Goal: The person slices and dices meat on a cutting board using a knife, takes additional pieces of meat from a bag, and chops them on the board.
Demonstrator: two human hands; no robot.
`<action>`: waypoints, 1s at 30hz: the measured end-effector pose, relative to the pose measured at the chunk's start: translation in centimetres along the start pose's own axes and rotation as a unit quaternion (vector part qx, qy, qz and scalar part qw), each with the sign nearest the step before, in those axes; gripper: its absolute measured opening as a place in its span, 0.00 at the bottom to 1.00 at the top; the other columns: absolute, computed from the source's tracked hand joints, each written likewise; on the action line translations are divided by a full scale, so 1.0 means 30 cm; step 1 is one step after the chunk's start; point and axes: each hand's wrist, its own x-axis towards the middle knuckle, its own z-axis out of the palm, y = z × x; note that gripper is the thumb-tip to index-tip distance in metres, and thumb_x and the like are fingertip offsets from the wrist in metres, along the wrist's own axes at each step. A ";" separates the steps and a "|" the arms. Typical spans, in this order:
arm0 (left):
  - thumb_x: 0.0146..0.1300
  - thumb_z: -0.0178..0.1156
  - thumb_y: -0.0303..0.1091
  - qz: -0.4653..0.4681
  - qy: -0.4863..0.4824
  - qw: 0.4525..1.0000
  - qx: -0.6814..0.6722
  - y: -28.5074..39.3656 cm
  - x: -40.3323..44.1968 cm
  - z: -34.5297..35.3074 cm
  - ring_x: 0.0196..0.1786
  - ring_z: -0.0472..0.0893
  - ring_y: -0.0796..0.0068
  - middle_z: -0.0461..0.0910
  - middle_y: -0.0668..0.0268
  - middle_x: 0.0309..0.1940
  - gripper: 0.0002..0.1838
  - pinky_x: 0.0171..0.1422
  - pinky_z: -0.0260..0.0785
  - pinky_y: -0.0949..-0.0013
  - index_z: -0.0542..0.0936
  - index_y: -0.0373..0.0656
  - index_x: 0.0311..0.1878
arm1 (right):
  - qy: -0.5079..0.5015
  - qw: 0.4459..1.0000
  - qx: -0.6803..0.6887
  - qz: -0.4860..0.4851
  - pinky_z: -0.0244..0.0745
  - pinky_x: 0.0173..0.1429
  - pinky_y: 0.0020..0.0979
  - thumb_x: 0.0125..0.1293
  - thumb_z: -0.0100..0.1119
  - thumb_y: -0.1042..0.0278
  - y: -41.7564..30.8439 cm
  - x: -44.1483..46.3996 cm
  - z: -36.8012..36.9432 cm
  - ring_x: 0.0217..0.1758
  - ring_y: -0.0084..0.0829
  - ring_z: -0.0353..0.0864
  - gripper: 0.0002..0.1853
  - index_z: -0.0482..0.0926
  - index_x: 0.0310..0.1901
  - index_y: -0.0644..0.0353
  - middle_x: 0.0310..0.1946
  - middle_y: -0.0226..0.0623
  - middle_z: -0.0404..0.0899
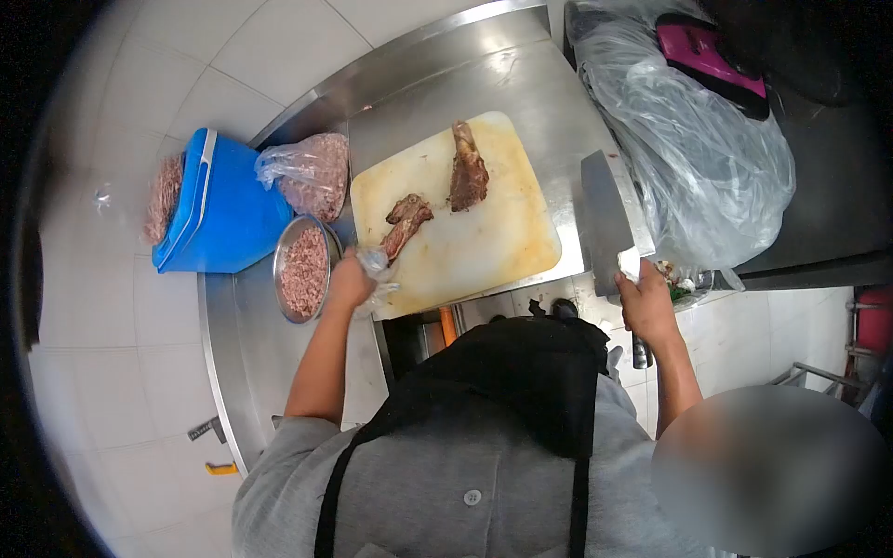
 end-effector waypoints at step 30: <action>0.61 0.63 0.31 0.468 -0.157 0.705 -0.510 1.063 -0.416 0.296 0.48 0.85 0.63 0.85 0.55 0.42 0.26 0.58 0.76 0.61 0.70 0.34 0.61 | 0.248 0.944 0.048 0.211 0.73 0.24 0.37 0.72 0.60 0.65 0.415 -0.533 -0.116 0.18 0.31 0.77 0.13 0.75 0.48 0.66 0.21 0.39 0.77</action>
